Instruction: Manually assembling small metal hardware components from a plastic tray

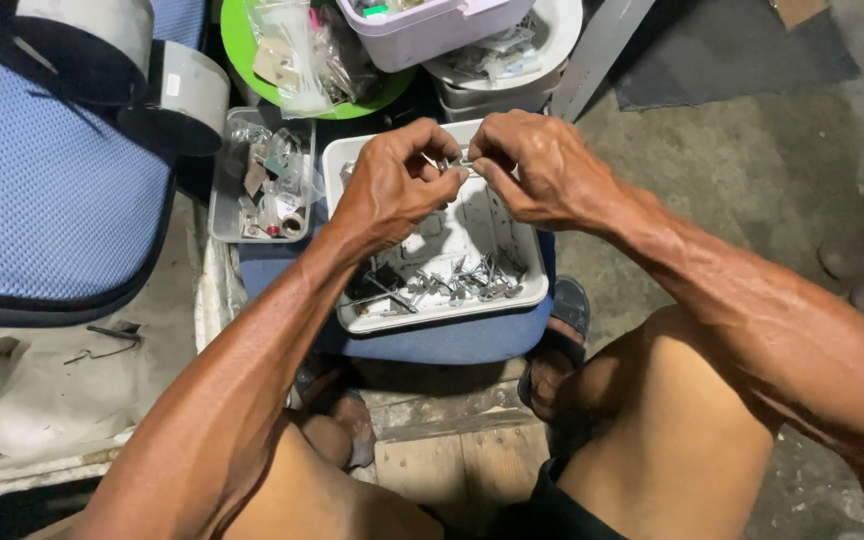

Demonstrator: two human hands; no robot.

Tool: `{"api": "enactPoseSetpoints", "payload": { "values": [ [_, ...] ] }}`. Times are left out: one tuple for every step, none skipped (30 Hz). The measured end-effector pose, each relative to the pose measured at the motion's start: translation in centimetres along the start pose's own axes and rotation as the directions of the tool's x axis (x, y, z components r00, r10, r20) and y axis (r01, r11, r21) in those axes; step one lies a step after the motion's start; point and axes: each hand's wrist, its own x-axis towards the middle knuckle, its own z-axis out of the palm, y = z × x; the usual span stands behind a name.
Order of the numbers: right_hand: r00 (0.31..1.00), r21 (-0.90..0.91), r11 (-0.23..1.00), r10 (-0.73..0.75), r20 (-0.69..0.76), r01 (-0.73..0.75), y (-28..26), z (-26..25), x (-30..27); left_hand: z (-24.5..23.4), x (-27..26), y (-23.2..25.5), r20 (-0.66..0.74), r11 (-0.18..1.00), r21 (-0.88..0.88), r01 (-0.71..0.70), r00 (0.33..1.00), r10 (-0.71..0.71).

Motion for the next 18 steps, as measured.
{"api": "enactPoseSetpoints", "payload": {
  "values": [
    [1.000,-0.003,1.000,0.000,-0.001,0.000,-0.4,-0.2,0.0,0.1,0.1,0.3,0.001,1.000,-0.001,-0.003,1.000,0.003],
    [1.000,-0.016,1.000,0.004,0.010,-0.004,-0.8,-0.4,0.1,0.3,0.1,0.6,-0.005,0.999,0.030,-0.016,1.000,0.016],
    [1.000,-0.025,1.000,0.010,0.022,-0.010,-1.3,-0.5,-0.1,0.4,0.0,0.9,-0.008,0.998,0.060,-0.024,1.000,0.025],
    [1.000,-0.024,1.000,0.012,0.021,-0.012,-1.2,-0.2,-0.4,0.5,0.0,1.0,-0.006,0.998,0.060,-0.023,1.000,0.024],
    [0.999,0.058,0.997,0.050,0.017,-0.051,-1.1,-0.1,-0.6,0.6,0.1,1.2,-0.009,0.995,0.090,-0.042,0.999,0.043],
    [0.996,0.140,0.986,0.087,0.016,-0.089,-1.0,0.0,-0.7,0.6,0.3,1.4,-0.012,0.991,0.121,-0.060,0.998,0.062],
    [0.996,0.142,0.986,0.086,0.018,-0.087,-2.0,-0.6,-0.6,0.7,0.1,1.6,-0.014,0.991,0.122,-0.058,0.998,0.060],
    [0.974,0.329,0.917,0.210,0.080,-0.225,-3.1,-1.1,-0.4,0.7,-0.1,1.9,-0.005,0.993,0.089,-0.076,0.997,0.076],
    [0.937,0.489,0.799,0.310,0.163,-0.350,-4.0,-1.9,0.0,0.6,0.0,2.2,0.000,0.993,0.058,-0.100,0.995,0.100],
    [0.939,0.487,0.803,0.304,0.162,-0.344,-4.7,-1.8,0.1,0.8,-0.2,2.1,-0.005,0.993,0.061,-0.105,0.994,0.105],
    [0.895,0.574,0.690,0.384,0.227,-0.442,-5.3,-1.9,0.0,1.1,-0.3,2.0,-0.002,0.990,0.078,-0.122,0.993,0.122],
    [0.841,0.642,0.557,0.449,0.301,-0.527,-5.9,-1.9,-0.1,1.4,-0.4,1.9,0.001,0.986,0.095,-0.138,0.990,0.139],
    [0.843,0.642,0.559,0.446,0.303,-0.526,-5.8,-1.7,0.0,1.3,-0.4,1.9,-0.003,0.986,0.097,-0.138,0.990,0.139],
    [0.830,0.671,0.513,0.465,0.308,-0.535,-5.6,-1.5,0.1,1.2,-0.3,1.8,0.007,0.970,0.155,-0.189,0.982,0.191],
    [0.816,0.698,0.464,0.485,0.315,-0.545,-5.4,-1.3,0.0,1.3,-0.2,1.7,0.020,0.948,0.209,-0.239,0.971,0.240],
    [0.816,0.696,0.466,0.483,0.317,-0.546,-4.9,-1.2,0.3,0.9,-0.2,1.6,0.016,0.949,0.209,-0.238,0.971,0.240],
    [0.825,0.683,0.502,0.490,0.281,-0.531,-4.4,-1.1,0.4,0.7,-0.1,1.5,0.033,0.950,0.206,-0.234,0.972,0.232],
    [0.834,0.668,0.537,0.495,0.245,-0.515,-3.8,-1.1,0.4,0.5,0.0,1.5,0.051,0.952,0.204,-0.231,0.973,0.225]
  ]
}}
